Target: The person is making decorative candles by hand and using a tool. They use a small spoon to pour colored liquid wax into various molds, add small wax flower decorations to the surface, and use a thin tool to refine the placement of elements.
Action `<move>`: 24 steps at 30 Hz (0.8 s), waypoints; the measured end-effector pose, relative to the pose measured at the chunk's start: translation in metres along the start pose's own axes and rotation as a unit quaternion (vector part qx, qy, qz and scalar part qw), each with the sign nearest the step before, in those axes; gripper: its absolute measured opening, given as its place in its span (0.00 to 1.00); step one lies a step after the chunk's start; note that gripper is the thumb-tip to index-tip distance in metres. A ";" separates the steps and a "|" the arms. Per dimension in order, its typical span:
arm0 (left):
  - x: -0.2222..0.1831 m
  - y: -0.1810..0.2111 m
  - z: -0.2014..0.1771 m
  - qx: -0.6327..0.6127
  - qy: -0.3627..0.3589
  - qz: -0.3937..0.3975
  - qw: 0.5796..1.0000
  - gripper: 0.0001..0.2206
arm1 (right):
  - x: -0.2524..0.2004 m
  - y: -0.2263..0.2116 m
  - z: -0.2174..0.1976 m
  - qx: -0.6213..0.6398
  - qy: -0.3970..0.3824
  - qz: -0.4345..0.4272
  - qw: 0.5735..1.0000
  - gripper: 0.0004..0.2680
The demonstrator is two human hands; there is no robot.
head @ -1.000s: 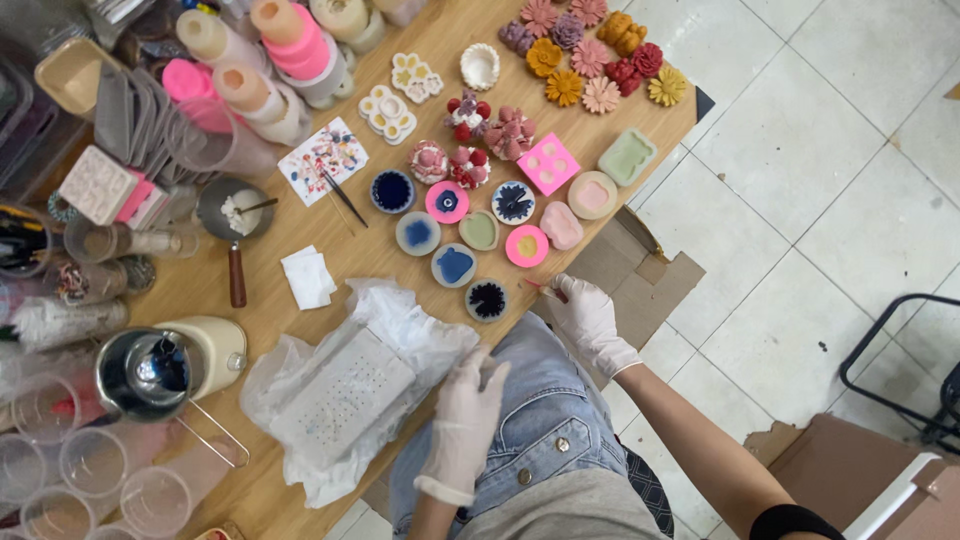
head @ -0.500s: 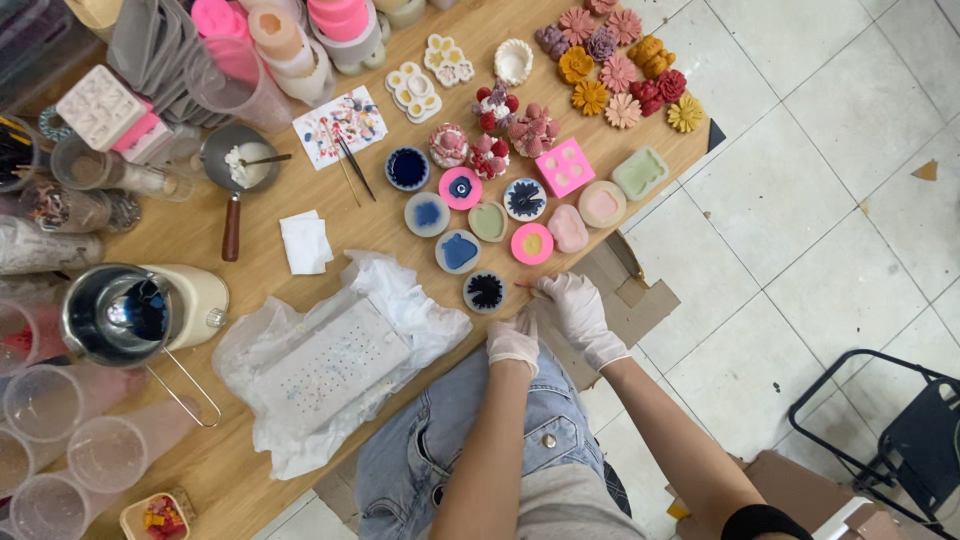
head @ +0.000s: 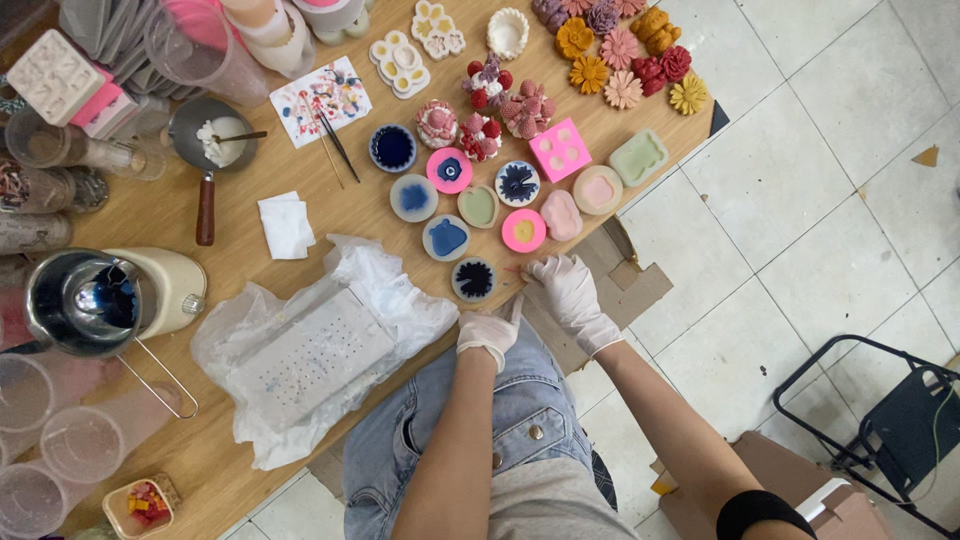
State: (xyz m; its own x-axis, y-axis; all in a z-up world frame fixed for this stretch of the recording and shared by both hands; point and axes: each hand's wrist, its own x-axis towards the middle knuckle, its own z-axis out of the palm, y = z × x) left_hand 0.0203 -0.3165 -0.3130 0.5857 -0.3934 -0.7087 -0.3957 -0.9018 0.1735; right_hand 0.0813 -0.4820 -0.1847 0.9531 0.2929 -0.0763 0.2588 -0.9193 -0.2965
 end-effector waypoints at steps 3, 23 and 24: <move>0.001 0.002 -0.002 -0.008 -0.076 0.008 0.997 0.28 | -0.013 -0.005 -0.001 -0.006 -0.004 -0.034 0.999 0.06; -0.002 0.005 -0.001 0.045 -0.124 0.036 0.991 0.27 | -0.025 -0.002 -0.010 0.029 -0.054 -0.114 0.992 0.07; 0.001 0.005 0.005 0.040 -0.060 0.044 0.996 0.25 | -0.026 -0.003 -0.010 0.009 -0.063 -0.088 0.994 0.08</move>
State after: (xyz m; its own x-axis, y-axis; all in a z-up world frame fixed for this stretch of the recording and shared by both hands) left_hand 0.0157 -0.3206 -0.3160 0.4591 -0.4417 -0.7708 -0.5001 -0.8456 0.1867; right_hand 0.0574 -0.4894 -0.1722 0.8658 0.4803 -0.1404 0.4158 -0.8466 -0.3322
